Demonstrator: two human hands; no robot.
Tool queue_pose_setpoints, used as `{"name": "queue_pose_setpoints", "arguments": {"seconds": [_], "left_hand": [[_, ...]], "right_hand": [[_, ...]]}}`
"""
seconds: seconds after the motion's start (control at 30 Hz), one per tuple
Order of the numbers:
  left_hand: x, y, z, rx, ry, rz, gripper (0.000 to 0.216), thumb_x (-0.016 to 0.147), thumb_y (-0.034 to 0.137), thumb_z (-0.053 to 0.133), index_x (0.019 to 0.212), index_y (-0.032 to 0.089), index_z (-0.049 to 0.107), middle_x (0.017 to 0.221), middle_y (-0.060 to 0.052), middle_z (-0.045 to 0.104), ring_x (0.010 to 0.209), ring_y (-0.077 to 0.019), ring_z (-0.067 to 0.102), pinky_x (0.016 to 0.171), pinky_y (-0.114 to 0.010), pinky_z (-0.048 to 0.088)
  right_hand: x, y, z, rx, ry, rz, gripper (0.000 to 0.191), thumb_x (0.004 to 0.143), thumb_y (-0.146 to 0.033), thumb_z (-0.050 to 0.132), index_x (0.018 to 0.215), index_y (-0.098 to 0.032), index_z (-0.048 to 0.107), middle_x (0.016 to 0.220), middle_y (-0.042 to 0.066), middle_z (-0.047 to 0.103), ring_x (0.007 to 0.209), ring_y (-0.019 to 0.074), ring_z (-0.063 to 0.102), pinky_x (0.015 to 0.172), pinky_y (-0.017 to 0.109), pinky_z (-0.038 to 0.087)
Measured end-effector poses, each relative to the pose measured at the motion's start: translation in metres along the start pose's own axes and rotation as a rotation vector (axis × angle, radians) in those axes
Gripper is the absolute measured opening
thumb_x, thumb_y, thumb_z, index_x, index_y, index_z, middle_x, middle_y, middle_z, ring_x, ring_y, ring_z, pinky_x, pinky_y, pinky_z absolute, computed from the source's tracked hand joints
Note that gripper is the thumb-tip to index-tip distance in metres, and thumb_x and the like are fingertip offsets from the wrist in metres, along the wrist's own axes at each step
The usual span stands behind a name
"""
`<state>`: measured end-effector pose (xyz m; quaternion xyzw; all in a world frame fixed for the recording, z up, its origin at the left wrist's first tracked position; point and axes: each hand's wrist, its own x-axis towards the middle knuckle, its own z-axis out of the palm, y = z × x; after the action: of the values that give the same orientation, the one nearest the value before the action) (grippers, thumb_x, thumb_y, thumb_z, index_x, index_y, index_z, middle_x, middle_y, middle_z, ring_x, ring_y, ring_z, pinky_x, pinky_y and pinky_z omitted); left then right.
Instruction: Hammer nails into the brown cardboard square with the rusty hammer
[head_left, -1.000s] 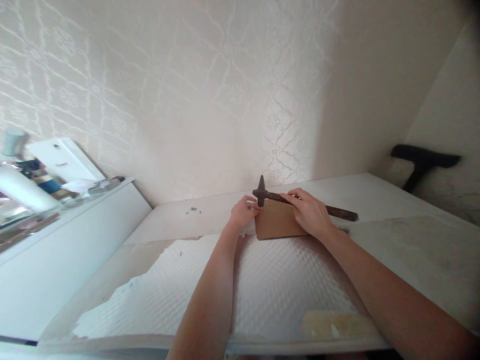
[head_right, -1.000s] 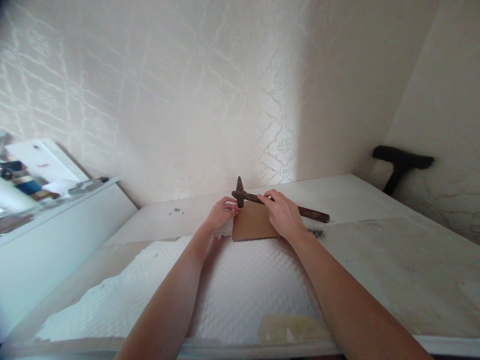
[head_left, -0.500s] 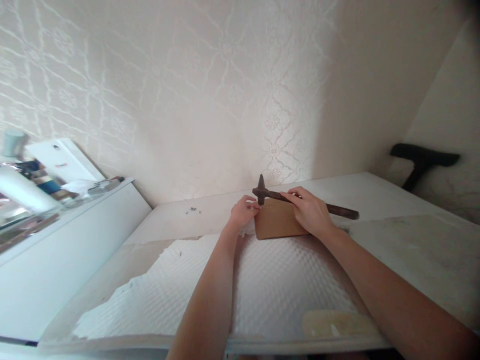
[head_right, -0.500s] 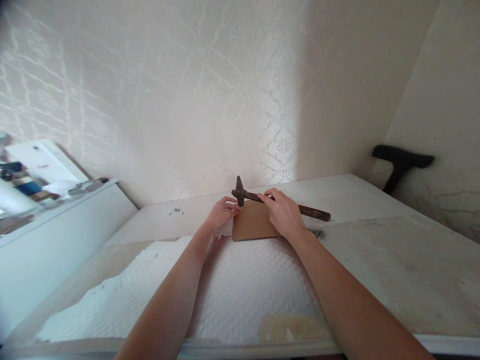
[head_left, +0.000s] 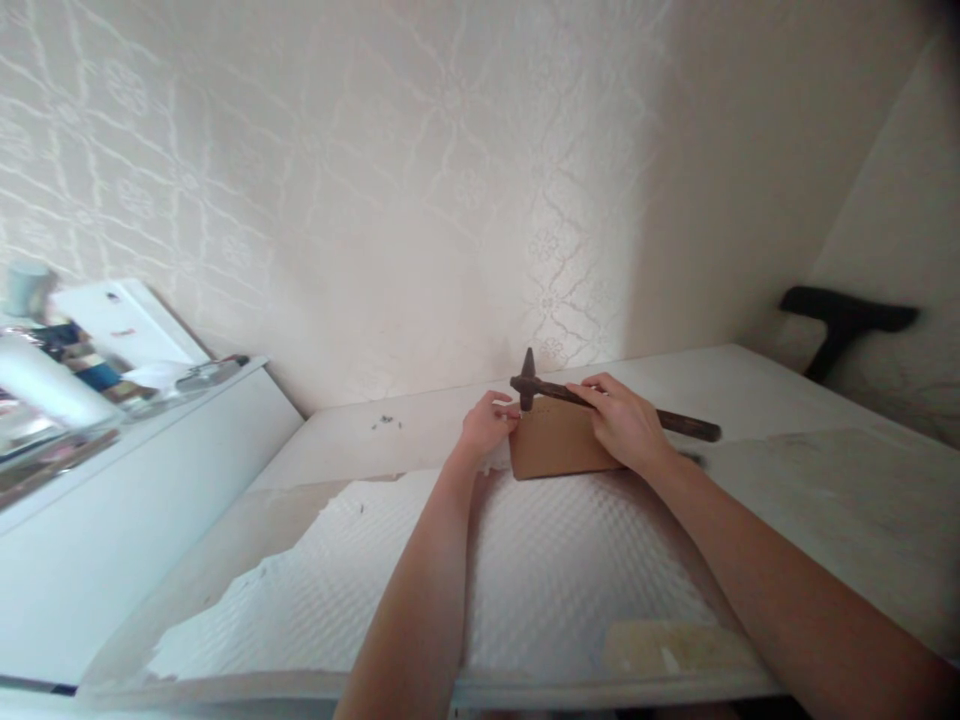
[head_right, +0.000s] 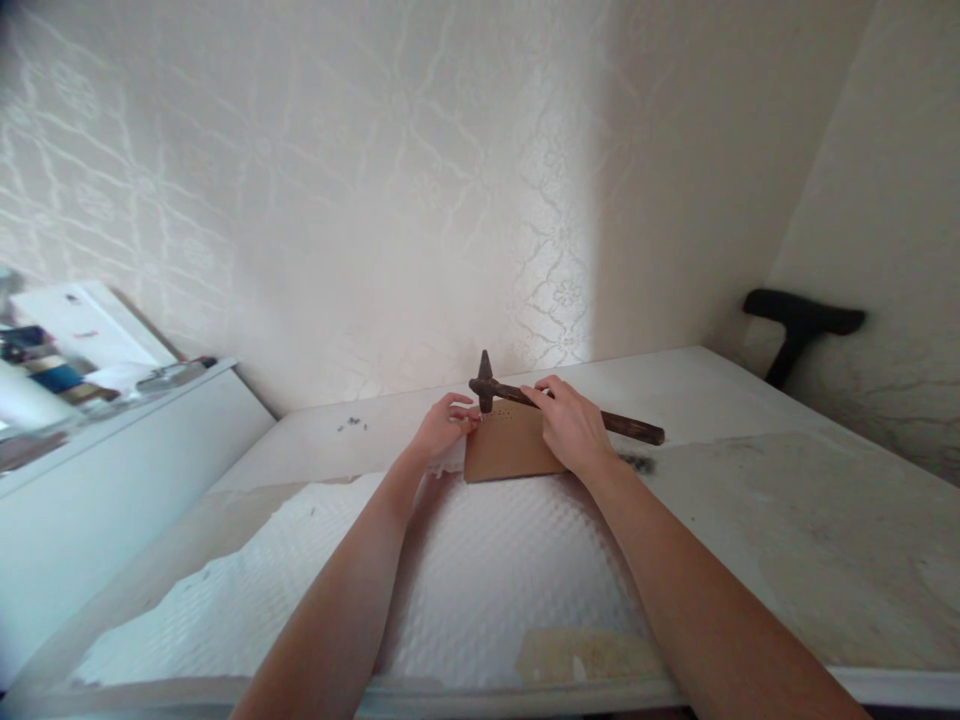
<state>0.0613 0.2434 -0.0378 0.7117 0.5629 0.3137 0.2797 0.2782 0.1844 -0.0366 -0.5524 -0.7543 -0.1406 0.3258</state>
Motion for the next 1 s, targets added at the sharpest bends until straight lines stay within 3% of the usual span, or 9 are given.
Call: {"name": "queue_pose_setpoints", "arguments": {"seconds": [0.23, 0.4, 0.53, 0.7, 0.87, 1.0], "left_hand": [[0.003, -0.003, 0.001, 0.056, 0.021, 0.007, 0.037, 0.072, 0.009, 0.063, 0.106, 0.02, 0.055, 0.102, -0.003, 0.07, 0.093, -0.0158, 0.063, 0.085, -0.031, 0.049], [0.004, -0.006, 0.002, 0.071, 0.022, 0.011, 0.037, 0.071, 0.01, 0.063, 0.106, 0.02, 0.055, 0.103, -0.003, 0.07, 0.093, -0.0158, 0.062, 0.084, -0.029, 0.048], [0.005, -0.008, 0.002, 0.065, 0.023, 0.017, 0.037, 0.071, 0.01, 0.063, 0.106, 0.019, 0.055, 0.104, -0.004, 0.069, 0.093, -0.0164, 0.062, 0.084, -0.03, 0.048], [0.004, -0.009, 0.003, 0.069, 0.029, 0.015, 0.035, 0.071, 0.011, 0.063, 0.105, 0.019, 0.056, 0.103, -0.004, 0.069, 0.094, -0.0166, 0.062, 0.085, -0.031, 0.048], [0.003, -0.006, 0.002, 0.08, 0.031, 0.021, 0.033, 0.071, 0.011, 0.062, 0.102, 0.02, 0.057, 0.104, -0.003, 0.069, 0.095, -0.016, 0.062, 0.086, -0.029, 0.048], [0.003, -0.006, 0.002, 0.108, 0.032, 0.019, 0.029, 0.071, 0.011, 0.063, 0.099, 0.019, 0.059, 0.107, -0.004, 0.067, 0.097, -0.016, 0.061, 0.087, -0.028, 0.047]], "right_hand": [[0.005, 0.009, -0.007, -0.055, -0.012, 0.295, 0.04, 0.083, -0.01, 0.048, 0.121, -0.015, 0.06, 0.105, 0.011, 0.067, 0.096, 0.0251, 0.061, 0.082, 0.035, 0.047], [0.003, 0.023, -0.014, -0.105, -0.063, 0.616, 0.039, 0.083, -0.016, 0.052, 0.122, -0.017, 0.058, 0.093, 0.011, 0.07, 0.09, 0.0269, 0.064, 0.079, 0.037, 0.045], [0.0, 0.034, -0.014, -0.115, -0.088, 0.75, 0.037, 0.082, -0.018, 0.054, 0.118, -0.018, 0.06, 0.089, 0.012, 0.071, 0.087, 0.0271, 0.064, 0.076, 0.036, 0.045], [-0.002, 0.04, -0.008, -0.14, -0.104, 0.776, 0.034, 0.079, -0.017, 0.054, 0.112, -0.018, 0.064, 0.086, 0.012, 0.069, 0.083, 0.0263, 0.063, 0.071, 0.034, 0.043], [-0.005, 0.037, -0.006, -0.169, -0.137, 0.692, 0.028, 0.082, -0.017, 0.05, 0.104, -0.019, 0.067, 0.086, 0.013, 0.068, 0.087, 0.0274, 0.061, 0.069, 0.033, 0.043], [-0.004, 0.029, -0.006, -0.207, -0.106, 0.611, 0.029, 0.084, -0.018, 0.049, 0.108, -0.016, 0.066, 0.098, 0.016, 0.067, 0.096, 0.0327, 0.057, 0.072, 0.04, 0.043]]}}
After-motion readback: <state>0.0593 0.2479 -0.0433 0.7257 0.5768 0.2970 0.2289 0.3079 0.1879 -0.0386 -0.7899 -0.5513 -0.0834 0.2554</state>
